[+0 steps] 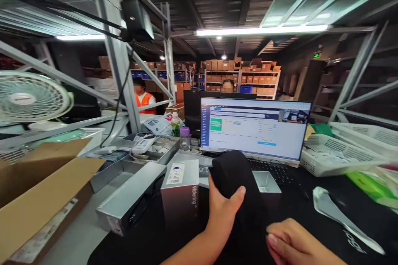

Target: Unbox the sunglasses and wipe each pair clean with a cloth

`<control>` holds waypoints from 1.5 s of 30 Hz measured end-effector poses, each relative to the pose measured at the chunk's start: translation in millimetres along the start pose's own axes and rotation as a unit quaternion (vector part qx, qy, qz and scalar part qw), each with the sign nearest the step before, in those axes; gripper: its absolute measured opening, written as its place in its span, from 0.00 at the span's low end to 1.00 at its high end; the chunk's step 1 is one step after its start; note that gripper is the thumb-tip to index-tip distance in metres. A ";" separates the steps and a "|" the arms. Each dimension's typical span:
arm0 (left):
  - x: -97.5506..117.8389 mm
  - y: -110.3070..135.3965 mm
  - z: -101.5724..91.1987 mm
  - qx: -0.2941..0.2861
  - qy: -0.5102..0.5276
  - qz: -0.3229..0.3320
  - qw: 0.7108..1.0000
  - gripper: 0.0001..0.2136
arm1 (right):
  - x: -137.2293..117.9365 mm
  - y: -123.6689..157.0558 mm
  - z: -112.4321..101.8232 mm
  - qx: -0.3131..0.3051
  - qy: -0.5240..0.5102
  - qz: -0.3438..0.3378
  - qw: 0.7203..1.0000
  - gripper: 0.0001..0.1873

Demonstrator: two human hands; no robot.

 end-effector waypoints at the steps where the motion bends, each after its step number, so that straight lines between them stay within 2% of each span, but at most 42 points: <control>1: -2.8 3.9 0.2 0.014 -0.045 0.007 0.999 0.41 | -2.9 0.5 -2.0 0.001 -0.033 0.002 0.999 0.34; 3: -10.3 11.5 2.7 0.033 -0.138 0.019 0.990 0.46 | -5.9 -1.2 -11.4 0.027 -0.108 -0.001 0.994 0.32; 5: -19.0 18.2 10.9 0.012 -0.223 0.041 0.974 0.48 | -7.1 -1.7 -31.2 0.087 -0.159 -0.012 0.983 0.30; 9: -31.3 37.9 36.2 -0.107 -0.357 0.161 0.914 0.44 | -10.7 4.1 -70.9 0.181 -0.175 -0.040 0.967 0.28; 12: -38.4 52.8 46.2 -0.193 -0.405 0.231 0.864 0.43 | -1.5 -1.0 -76.8 0.189 -0.190 -0.017 0.963 0.28; 14: -40.8 55.1 44.8 -0.220 -0.415 0.221 0.855 0.43 | 7.8 -8.6 -75.5 0.202 -0.170 0.002 0.964 0.29; 17: -36.0 53.0 37.5 -0.216 -0.395 0.171 0.876 0.41 | 6.4 -16.1 -74.8 0.251 -0.102 -0.029 0.962 0.30; 20: -27.2 44.8 22.0 -0.135 -0.332 0.098 0.928 0.40 | -9.9 -9.5 -69.9 0.286 -0.090 -0.111 0.948 0.25; 21: -26.8 41.4 15.1 -0.103 -0.292 0.059 0.949 0.39 | -13.2 -6.7 -63.5 0.271 -0.091 -0.125 0.950 0.22; 23: -31.4 37.2 3.3 -0.058 -0.180 -0.035 0.981 0.37 | -12.9 -3.5 -42.3 0.200 -0.071 -0.118 0.970 0.17; 25: -36.7 37.9 -1.7 -0.045 -0.052 -0.112 0.991 0.34 | -7.4 -1.8 -21.1 0.132 -0.008 -0.102 0.986 0.13; 26: -38.1 39.7 -2.5 -0.043 0.001 -0.136 0.990 0.32 | -4.6 -1.7 -15.1 0.121 0.034 -0.101 0.987 0.14; 29: -42.3 48.6 -4.5 -0.040 0.105 -0.175 0.978 0.30 | -0.5 -6.0 -11.2 0.135 0.147 -0.117 0.973 0.23; 32: -56.6 62.9 -1.2 -0.052 0.165 -0.221 0.960 0.30 | -0.2 -14.0 -15.5 0.149 0.219 -0.121 0.957 0.30; 35: -76.7 78.4 2.4 -0.051 0.198 -0.277 0.939 0.29 | -2.5 -21.0 -18.7 0.135 0.268 -0.116 0.947 0.38; 36: -83.0 82.7 2.8 -0.049 0.205 -0.296 0.932 0.27 | -2.2 -23.0 -19.1 0.125 0.285 -0.111 0.944 0.37; 39: -99.2 92.7 3.9 -0.060 0.218 -0.350 0.909 0.19 | 1.4 -28.6 -19.8 0.092 0.334 -0.100 0.933 0.19; 42: -112.9 98.0 -5.5 -0.051 0.204 -0.399 0.893 0.11 | 11.1 -33.7 -19.8 0.066 0.277 -0.105 0.953 0.10; 45: -124.4 100.1 -24.9 0.002 0.174 -0.432 0.885 0.12 | 32.7 -37.7 -22.1 0.070 0.071 -0.052 0.994 0.09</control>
Point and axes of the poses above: each hand's wrist, its own y-axis away from the middle knuckle, its own z-axis out of the palm, x = y × z, the point moved 9 cm from there along -y, towards the middle knuckle, and after that the axes turned 12 degrees about -z, right-handed, at the moved point
